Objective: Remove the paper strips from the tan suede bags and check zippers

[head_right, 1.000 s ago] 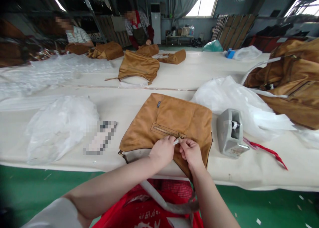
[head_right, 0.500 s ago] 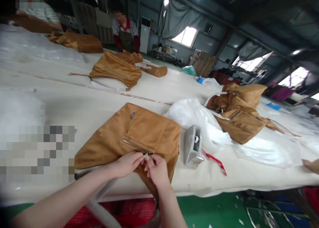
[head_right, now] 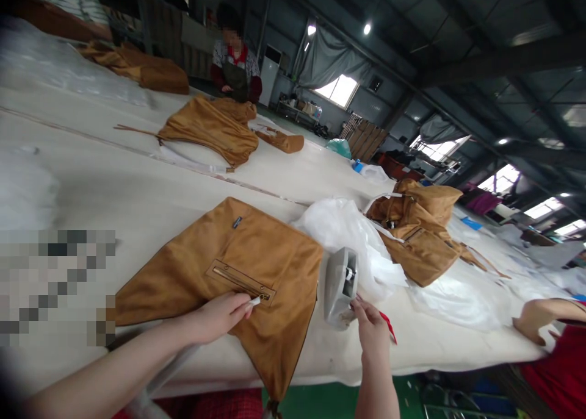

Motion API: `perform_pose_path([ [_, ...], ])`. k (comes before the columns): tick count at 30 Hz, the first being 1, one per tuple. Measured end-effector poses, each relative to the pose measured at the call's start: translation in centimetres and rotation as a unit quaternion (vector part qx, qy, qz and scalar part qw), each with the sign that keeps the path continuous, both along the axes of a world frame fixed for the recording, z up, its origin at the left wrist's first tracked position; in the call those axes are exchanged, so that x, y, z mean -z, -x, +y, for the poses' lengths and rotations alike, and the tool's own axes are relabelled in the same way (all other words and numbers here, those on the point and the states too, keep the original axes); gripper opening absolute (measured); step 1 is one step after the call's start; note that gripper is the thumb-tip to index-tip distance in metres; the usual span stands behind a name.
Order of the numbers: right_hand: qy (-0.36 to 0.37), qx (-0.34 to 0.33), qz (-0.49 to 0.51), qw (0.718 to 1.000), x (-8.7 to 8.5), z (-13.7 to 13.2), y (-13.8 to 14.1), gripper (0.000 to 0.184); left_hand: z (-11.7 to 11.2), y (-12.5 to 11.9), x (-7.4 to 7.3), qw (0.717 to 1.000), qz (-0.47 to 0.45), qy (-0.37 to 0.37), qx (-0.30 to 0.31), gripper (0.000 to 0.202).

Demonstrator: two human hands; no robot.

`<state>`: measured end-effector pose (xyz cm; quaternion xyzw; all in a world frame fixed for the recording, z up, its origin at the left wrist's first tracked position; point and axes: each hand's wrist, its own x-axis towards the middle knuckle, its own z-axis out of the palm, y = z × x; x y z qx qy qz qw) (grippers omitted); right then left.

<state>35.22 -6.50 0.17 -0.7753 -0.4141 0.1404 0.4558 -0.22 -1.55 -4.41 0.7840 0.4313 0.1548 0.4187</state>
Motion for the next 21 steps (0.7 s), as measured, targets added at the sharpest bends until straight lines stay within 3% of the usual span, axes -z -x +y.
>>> perform_pose_path([
  [6,-0.082,0.047,0.004,0.996,0.6,-2.0,1.1,0.039,-0.1,0.1,-0.2,1.000,-0.007,-0.009,0.001,0.031],
  [10,-0.027,0.094,0.009,0.995,1.1,-4.1,1.0,0.042,0.0,0.0,-0.2,1.000,-0.001,0.001,0.000,0.030],
  [16,-0.049,0.030,0.201,0.978,2.9,-4.7,1.7,0.046,0.1,-0.1,-0.2,1.000,-0.007,0.014,0.004,0.029],
  [21,-0.057,0.022,0.208,0.976,3.3,-4.2,1.7,0.047,0.0,-0.1,-0.3,1.000,-0.004,0.012,-0.001,0.030],
])
